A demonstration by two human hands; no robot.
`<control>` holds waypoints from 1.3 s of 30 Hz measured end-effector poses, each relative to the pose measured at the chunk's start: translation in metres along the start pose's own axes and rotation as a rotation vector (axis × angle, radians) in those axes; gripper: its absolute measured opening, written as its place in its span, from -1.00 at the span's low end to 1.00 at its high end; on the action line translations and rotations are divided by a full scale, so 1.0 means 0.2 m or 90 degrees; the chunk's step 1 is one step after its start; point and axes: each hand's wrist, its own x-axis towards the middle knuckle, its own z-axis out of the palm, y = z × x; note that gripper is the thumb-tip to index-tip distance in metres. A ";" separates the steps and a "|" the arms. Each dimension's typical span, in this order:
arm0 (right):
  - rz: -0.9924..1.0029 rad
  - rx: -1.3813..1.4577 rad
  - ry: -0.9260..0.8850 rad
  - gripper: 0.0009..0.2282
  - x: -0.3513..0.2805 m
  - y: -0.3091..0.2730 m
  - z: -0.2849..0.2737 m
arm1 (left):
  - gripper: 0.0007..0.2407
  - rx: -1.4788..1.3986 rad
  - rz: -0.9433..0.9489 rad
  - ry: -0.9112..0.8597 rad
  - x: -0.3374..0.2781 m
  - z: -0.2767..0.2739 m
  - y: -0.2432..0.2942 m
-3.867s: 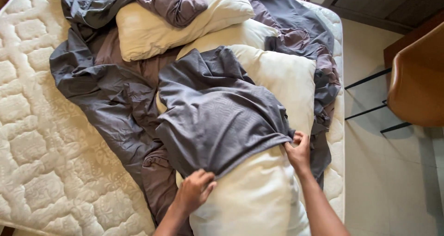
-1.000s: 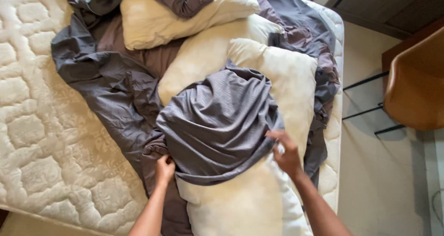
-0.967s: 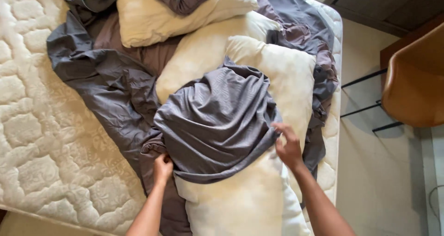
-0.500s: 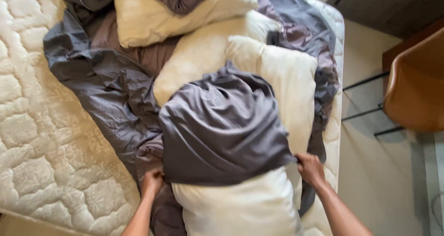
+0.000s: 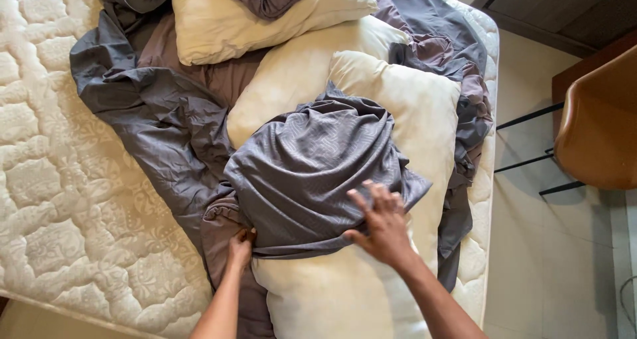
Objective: The person places a pillowcase over a pillow on a bed, then inserts the pillow into the case by hand. They smooth the fabric, tuck the corners, and adjust the pillowcase to fit the pillow, finishing by lifting and repositioning the pillow on the bed.
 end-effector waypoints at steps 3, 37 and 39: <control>-0.054 0.086 -0.231 0.01 -0.01 -0.10 -0.03 | -0.75 -0.164 0.097 -0.106 -0.10 -0.10 0.02; 0.145 0.265 0.323 -0.52 0.00 0.09 -0.03 | -0.85 0.366 0.757 -0.049 -0.50 0.32 1.74; 0.067 0.091 0.259 -0.51 0.16 0.00 0.02 | -0.65 0.455 0.702 -0.004 -0.39 0.23 1.75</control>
